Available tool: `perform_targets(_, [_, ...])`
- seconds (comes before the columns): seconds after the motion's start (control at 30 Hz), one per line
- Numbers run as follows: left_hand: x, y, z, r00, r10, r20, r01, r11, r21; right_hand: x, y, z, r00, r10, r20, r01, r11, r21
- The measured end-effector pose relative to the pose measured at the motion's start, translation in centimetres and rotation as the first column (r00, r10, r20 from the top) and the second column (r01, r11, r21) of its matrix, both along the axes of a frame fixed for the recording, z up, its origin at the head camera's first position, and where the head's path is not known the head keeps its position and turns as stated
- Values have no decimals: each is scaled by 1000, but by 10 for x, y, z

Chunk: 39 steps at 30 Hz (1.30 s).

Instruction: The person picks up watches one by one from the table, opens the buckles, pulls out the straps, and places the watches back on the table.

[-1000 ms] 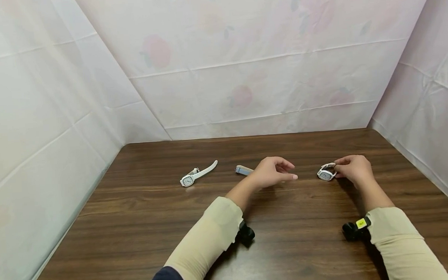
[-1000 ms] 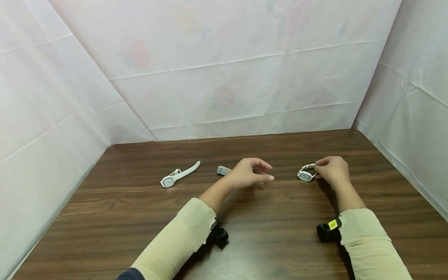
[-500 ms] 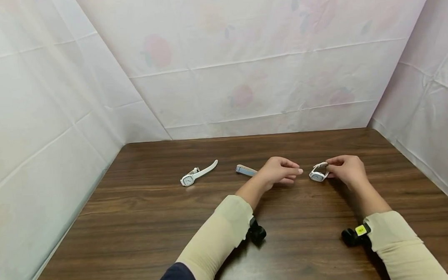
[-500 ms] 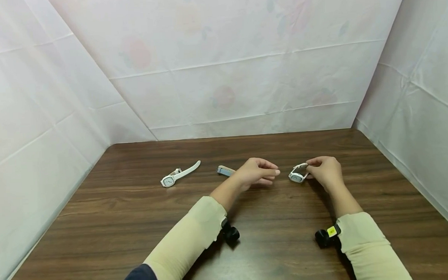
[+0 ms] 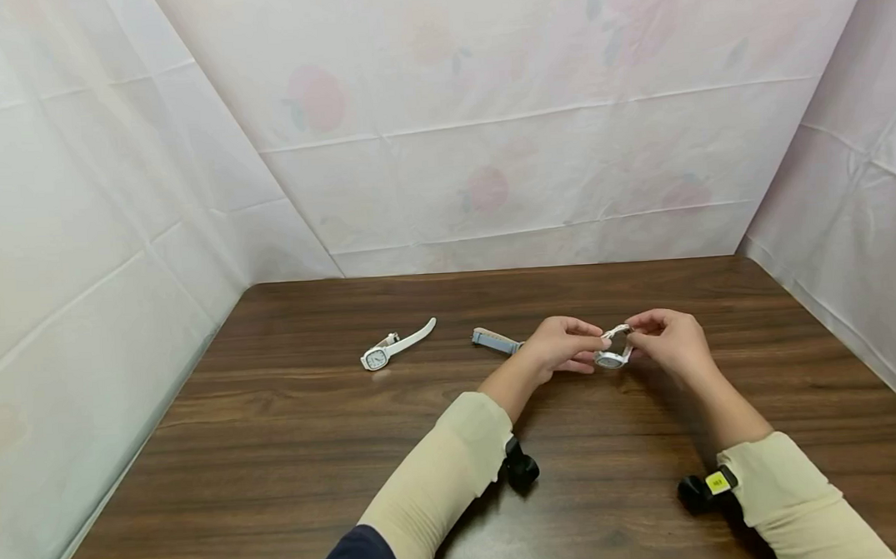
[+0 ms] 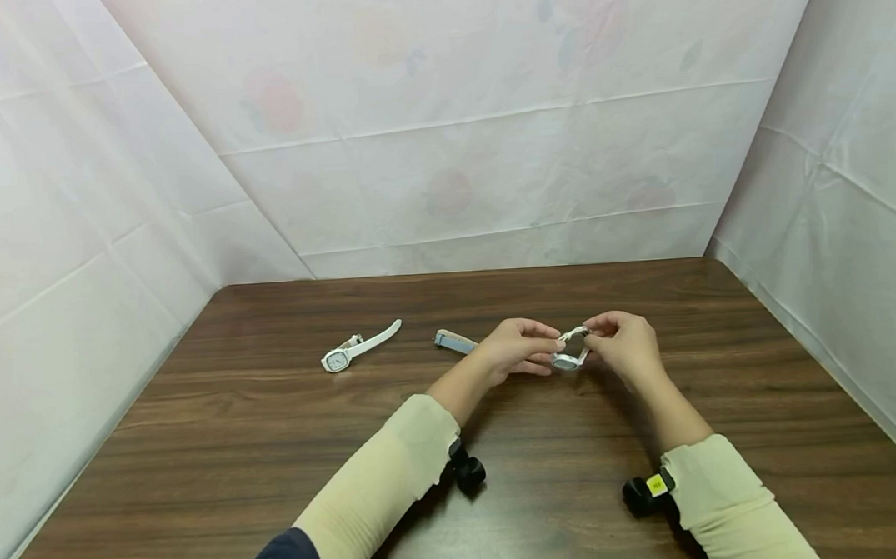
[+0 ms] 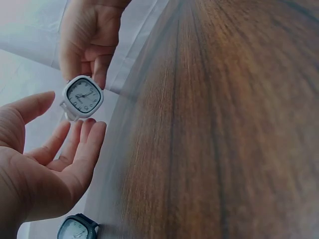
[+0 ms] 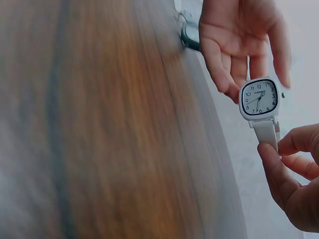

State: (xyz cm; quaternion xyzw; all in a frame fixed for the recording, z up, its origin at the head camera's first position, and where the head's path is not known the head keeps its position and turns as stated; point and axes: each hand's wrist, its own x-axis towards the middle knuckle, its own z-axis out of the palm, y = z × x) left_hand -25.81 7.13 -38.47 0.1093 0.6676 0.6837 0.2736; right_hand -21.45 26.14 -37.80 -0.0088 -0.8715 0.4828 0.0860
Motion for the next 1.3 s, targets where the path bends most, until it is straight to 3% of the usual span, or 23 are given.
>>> perform_targets(0.23, [1,-2,-2,999,38,-36,-39,999,-16,6,-10,2,999,23,-22,-23,1000,1])
perform_targets(0.43, [3,-5,-3,992,62,-107,-66,997,-42,8,-9,2,992,112,-63,-112,994,9])
perform_targets(0.6, [4,-8,-4,985,40,-170,-47,998,-40,12,-5,3,975,202,-93,-199,979,40])
perform_targets(0.67, [4,-10,-4,975,25,-221,-37,998,-52,14,-4,4,970,222,-103,-216,974,62])
perform_targets(0.77, [6,-14,-2,937,-7,-349,-28,995,-96,17,-4,8,966,234,-114,-224,970,94])
perform_targets(0.9, [7,-21,2,859,-53,-509,-26,989,-147,21,-4,10,956,242,-164,-220,965,141])
perform_targets(1.1, [11,-25,7,753,-111,-649,-17,982,-188,26,-7,11,935,276,-224,-241,955,171])
perform_targets(1.23, [15,-26,10,669,-135,-731,-63,969,-238,29,-9,13,925,296,-237,-258,949,179])
perform_targets(1.3, [16,-26,11,639,-138,-757,-92,963,-253,29,-10,13,919,307,-247,-268,947,177])
